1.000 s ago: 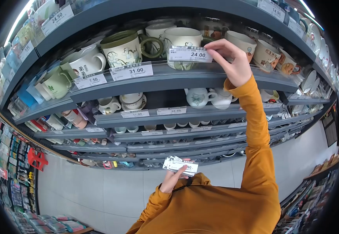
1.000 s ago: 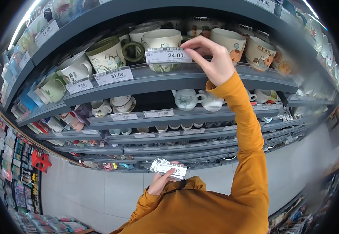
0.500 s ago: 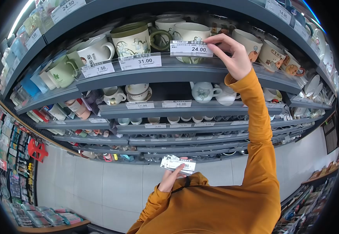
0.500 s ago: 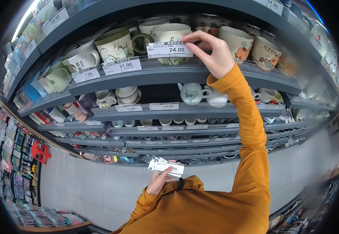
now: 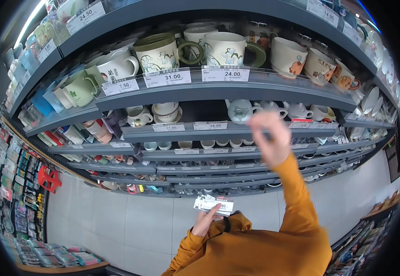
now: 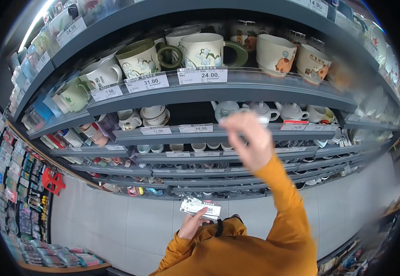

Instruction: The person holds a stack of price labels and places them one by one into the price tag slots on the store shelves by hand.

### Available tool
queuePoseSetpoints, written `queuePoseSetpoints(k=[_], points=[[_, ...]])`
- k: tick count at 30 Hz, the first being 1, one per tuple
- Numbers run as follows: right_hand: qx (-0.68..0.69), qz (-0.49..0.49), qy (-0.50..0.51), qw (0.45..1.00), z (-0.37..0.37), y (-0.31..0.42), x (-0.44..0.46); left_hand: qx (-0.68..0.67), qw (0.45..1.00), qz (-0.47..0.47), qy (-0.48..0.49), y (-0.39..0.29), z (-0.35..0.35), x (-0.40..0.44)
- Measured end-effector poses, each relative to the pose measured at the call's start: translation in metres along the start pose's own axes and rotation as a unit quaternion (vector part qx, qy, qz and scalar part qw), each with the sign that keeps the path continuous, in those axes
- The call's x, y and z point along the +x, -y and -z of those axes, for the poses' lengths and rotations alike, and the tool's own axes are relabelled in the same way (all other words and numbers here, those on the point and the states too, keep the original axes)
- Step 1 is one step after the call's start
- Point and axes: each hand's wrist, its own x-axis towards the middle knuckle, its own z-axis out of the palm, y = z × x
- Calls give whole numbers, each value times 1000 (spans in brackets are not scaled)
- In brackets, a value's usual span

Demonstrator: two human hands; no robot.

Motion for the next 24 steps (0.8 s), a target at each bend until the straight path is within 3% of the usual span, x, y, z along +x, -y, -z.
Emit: queuePoseSetpoints(k=[1, 4, 6, 12, 18, 24], points=[[33, -70, 60, 995, -9, 10, -26, -4, 1000, -4, -9, 2, 0, -1], [69, -154, 130, 977, -43, 16, -126, 10, 1000, 4, -18, 13, 8, -5], [147, -304, 147, 930, -40, 44, -173, 11, 1000, -15, -8, 6, -3, -11], [228, -389, -50, 891, -3, 71, -221, 36, 998, -43, 36, 22, -41, -18], [109, -282, 39, 952, 82, 74, -234, 45, 997, -37, 58, 61, -108, -46], [68, -406, -73, 908, 131, 108, -294, 35, 993, -78, 77, 77, -167, -81]])
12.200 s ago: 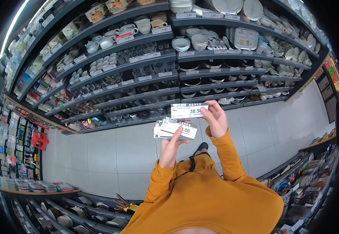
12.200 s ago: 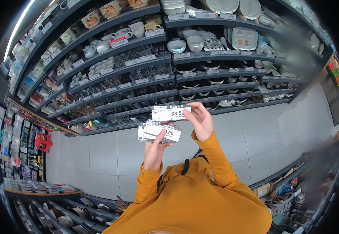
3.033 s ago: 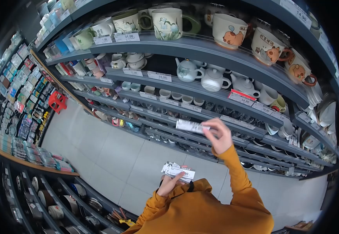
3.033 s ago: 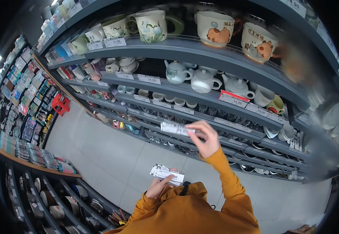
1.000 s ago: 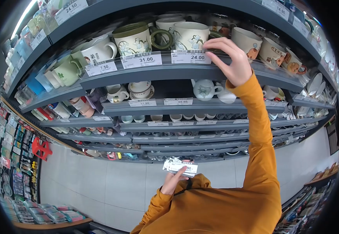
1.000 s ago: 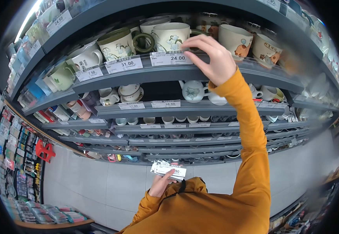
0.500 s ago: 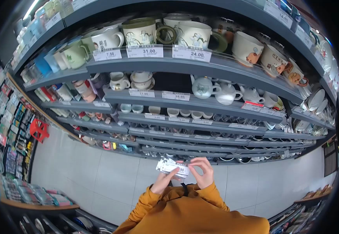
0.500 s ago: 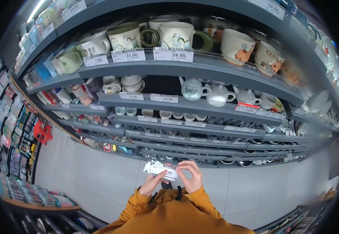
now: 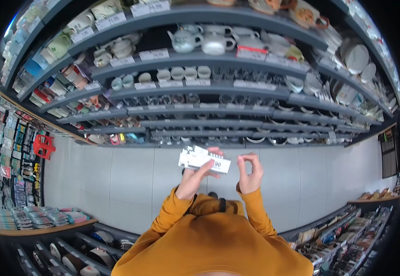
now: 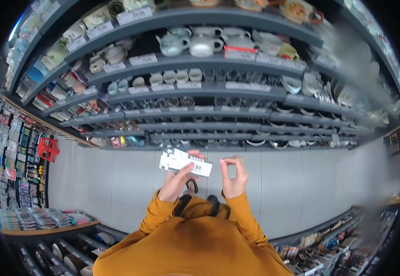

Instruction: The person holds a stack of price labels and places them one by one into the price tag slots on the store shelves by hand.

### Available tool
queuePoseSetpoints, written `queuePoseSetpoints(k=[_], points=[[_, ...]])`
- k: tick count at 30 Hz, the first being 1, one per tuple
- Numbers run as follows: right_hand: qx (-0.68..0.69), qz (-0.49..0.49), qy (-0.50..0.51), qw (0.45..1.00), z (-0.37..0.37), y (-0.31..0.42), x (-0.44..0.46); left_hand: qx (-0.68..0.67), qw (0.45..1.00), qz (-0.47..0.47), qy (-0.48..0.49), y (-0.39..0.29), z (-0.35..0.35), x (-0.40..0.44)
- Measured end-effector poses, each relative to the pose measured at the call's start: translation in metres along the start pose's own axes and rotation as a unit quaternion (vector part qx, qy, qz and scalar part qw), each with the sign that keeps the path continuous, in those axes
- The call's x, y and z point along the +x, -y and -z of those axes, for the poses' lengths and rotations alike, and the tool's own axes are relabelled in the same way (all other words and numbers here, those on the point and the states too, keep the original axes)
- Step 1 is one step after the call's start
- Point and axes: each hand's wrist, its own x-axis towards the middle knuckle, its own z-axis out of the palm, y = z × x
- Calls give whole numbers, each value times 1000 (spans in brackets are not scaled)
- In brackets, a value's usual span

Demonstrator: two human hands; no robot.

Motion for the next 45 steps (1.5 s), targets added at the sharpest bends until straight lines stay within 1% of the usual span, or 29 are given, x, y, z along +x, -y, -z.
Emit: queuePoseSetpoints(k=[2, 4, 7, 10, 11, 14, 17, 20, 23, 26, 29, 32, 35, 38, 41, 44, 45], points=[[37, -24, -34, 998, 17, -8, -15, -6, 1000, -24, -12, 1, -18, -7], [85, -38, -46, 995, 28, 5, -20, -17, 998, -49, -24, -4, -36, -16], [168, -81, 9, 982, 41, 22, -26, 8, 999, -37, -32, -2, -47, -26], [217, -86, 86, 969, 54, 24, -36, 48, 995, -84, -32, 4, -60, -31], [212, -83, 67, 971, 51, 28, -37, 45, 994, -88, -38, 7, -62, -31], [168, -84, 63, 980, 49, 33, -38, 41, 997, -52, -32, 7, -65, -38], [208, -113, 73, 969, 47, 35, -39, 45, 996, -66, -44, 6, -64, -45], [215, -90, 104, 967, 42, 39, -39, 35, 994, -74, -69, 3, -62, -53], [240, -121, 102, 958, 37, 40, -39, -10, 993, -82, -85, 2, -59, -62], [264, -121, 114, 950, 35, 43, -39, 15, 991, -86, -104, 5, -54, -69], [290, -124, 193, 929, 40, 40, -42, 33, 988, -83, -124, 7, -53, -70], [231, -88, 186, 951, 42, 43, -42, 36, 989, -82, -118, 9, -57, -68], [263, -153, 151, 941, 47, 43, -43, 36, 990, -94, -102, 14, -61, -63], [257, -148, 131, 946, 53, 38, -42, 37, 991, -89, -88, 13, -69, -59], [212, -130, 135, 959, 59, 36, -40, 50, 992, -74, -86, 14, -70, -55], [166, -139, 156, 964, 68, 35, -38, 51, 993, -68, -80, 15, -71, -53], [173, -134, 143, 965, 69, 33, -38, 58, 994, -66, -72, 16, -71, -51]])
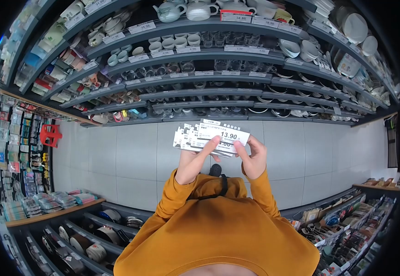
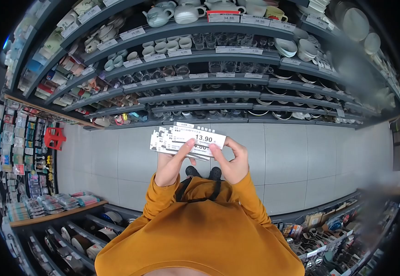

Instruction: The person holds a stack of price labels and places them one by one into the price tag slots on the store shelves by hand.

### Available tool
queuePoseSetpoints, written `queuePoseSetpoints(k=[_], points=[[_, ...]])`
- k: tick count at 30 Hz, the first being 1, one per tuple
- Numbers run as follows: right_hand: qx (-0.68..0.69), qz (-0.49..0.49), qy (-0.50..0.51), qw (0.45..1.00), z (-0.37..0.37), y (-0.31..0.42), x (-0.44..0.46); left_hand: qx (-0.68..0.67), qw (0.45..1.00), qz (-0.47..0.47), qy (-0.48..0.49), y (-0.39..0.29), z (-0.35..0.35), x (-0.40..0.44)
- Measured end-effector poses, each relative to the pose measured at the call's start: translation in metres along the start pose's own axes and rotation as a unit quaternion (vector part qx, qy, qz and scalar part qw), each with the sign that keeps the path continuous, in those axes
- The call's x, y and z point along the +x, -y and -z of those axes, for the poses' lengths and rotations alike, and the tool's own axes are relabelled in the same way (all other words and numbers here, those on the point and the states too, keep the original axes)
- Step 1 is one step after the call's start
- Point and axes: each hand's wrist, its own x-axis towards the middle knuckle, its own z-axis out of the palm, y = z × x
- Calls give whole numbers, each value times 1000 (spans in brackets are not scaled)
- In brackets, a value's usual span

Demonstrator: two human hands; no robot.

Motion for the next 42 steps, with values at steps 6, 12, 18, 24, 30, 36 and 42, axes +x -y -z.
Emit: queuePoseSetpoints(k=[6, 12, 18, 24, 30, 36, 42], points=[[49, 15, -27, 998, 6, -3, -1, 50, 997, 58, 11, -5, -8, 2], [42, 39, -56, 997, 11, -8, 3, 22, 998, 31, 45, -1, -14, 7], [61, 33, -81, 994, 17, -11, 6, 2, 999, 37, 37, 4, -16, 12], [59, 39, -89, 994, 19, -10, 7, 23, 998, 52, 6, 5, -17, 18], [57, 41, -97, 993, 16, -9, 8, 24, 999, 36, -16, 5, -15, 21], [82, 33, -103, 991, 12, -11, 8, 13, 998, 21, -53, 6, -11, 21], [73, 37, -100, 992, 9, -13, 10, 8, 998, 19, -57, 7, -3, 20]])
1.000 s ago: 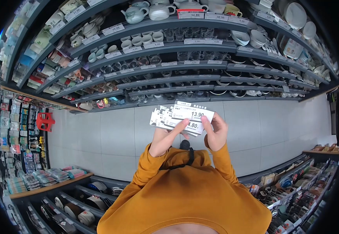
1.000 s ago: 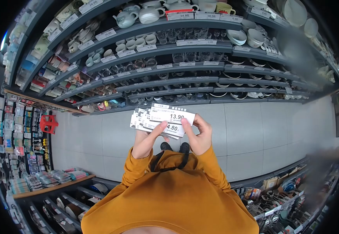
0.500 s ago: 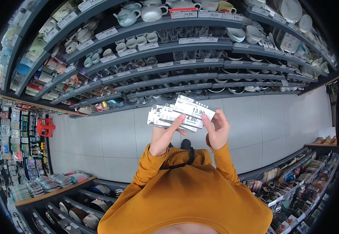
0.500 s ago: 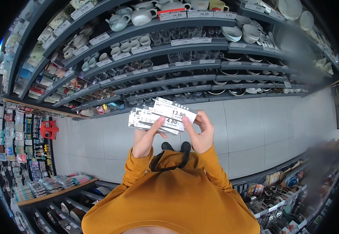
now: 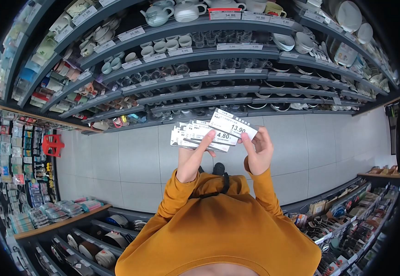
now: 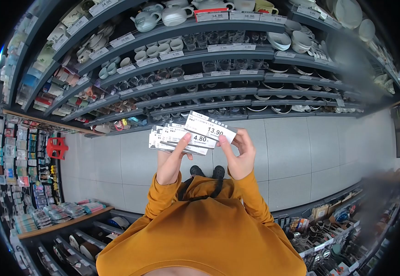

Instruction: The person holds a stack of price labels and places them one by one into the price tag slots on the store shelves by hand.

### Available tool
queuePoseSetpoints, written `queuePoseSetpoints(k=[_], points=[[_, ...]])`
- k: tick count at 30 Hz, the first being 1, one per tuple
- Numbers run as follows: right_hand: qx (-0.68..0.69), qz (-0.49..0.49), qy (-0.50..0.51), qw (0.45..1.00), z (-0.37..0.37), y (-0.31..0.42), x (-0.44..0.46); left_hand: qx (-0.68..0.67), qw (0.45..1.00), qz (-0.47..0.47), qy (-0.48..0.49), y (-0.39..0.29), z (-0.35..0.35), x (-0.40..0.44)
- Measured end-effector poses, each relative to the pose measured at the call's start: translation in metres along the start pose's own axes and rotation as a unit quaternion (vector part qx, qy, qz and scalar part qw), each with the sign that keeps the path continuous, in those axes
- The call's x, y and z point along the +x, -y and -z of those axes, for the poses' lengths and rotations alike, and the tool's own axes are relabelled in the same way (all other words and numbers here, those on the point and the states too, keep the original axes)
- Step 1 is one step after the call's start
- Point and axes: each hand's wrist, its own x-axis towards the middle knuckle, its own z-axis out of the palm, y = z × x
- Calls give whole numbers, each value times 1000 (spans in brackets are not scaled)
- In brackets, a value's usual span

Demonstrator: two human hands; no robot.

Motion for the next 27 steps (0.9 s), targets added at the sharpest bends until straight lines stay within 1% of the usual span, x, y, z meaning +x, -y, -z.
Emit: queuePoseSetpoints(k=[5, 8, 14, 20, 23, 27], points=[[27, 17, -27, 999, -3, -3, 0, -8, 1000, 10, 4, -3, 1, -2], [32, 3, -33, 999, -4, 0, 2, -14, 1000, 19, 13, -5, 3, -3], [1, 8, -19, 1000, -5, -2, 0, -37, 998, 36, 32, -3, 8, -2], [11, 3, -17, 1000, -6, 0, 2, -50, 997, 41, 53, -5, 9, 1], [5, -9, 9, 1000, -9, 3, 3, -58, 997, 45, 38, -7, 8, -1], [-11, -12, 25, 1000, -9, 0, 4, -53, 996, 50, 44, -6, 11, -1]])
